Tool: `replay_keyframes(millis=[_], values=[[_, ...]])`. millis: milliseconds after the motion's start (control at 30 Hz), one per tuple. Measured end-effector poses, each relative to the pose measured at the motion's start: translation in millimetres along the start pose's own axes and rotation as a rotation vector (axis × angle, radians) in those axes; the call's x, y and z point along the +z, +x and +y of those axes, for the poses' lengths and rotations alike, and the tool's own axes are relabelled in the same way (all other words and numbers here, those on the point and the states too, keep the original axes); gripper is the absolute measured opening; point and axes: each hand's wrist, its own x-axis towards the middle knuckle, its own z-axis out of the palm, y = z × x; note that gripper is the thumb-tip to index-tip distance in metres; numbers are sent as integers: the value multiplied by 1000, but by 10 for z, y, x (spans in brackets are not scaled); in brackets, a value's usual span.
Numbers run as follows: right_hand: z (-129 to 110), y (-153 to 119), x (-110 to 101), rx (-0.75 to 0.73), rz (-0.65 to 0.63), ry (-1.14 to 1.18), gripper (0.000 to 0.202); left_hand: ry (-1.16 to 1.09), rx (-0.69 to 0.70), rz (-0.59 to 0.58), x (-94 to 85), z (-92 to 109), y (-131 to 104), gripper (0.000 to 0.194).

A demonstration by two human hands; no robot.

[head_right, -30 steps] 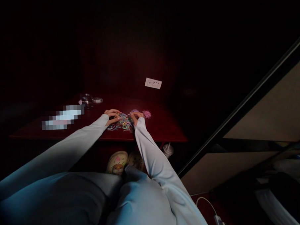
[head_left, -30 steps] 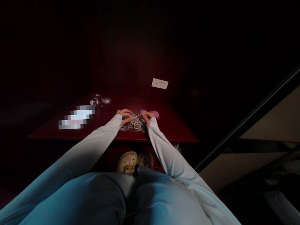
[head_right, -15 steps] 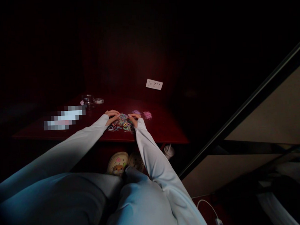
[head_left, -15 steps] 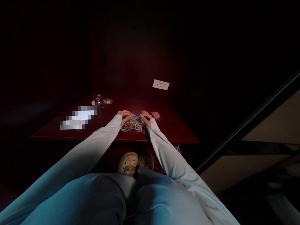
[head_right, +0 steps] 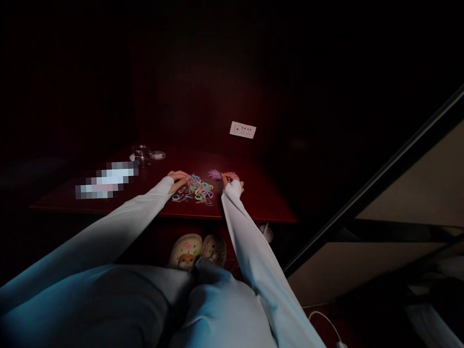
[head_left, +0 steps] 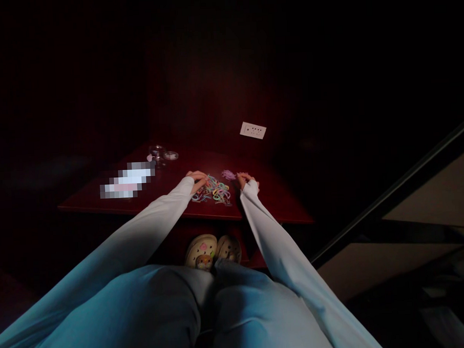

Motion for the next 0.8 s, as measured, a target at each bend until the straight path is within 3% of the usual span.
replay_keyframes(millis=[133, 267, 467, 667, 800], values=[[-46, 122, 26, -11, -92, -132, 29, -3, 16, 31, 25, 68, -32, 36], [2, 271, 92, -5, -67, -111, 27, 6, -55, 85, 90, 61, -19, 37], [84, 351, 122, 45, -90, -107, 26, -5, -41, 61, 93, 64, 10, 35], [141, 288, 39, 50, 12, -23, 34, -1, -58, 40, 27, 29, 30, 34], [192, 252, 1, 64, 53, -45, 43, -18, -36, -50, -18, -46, 46, 31]])
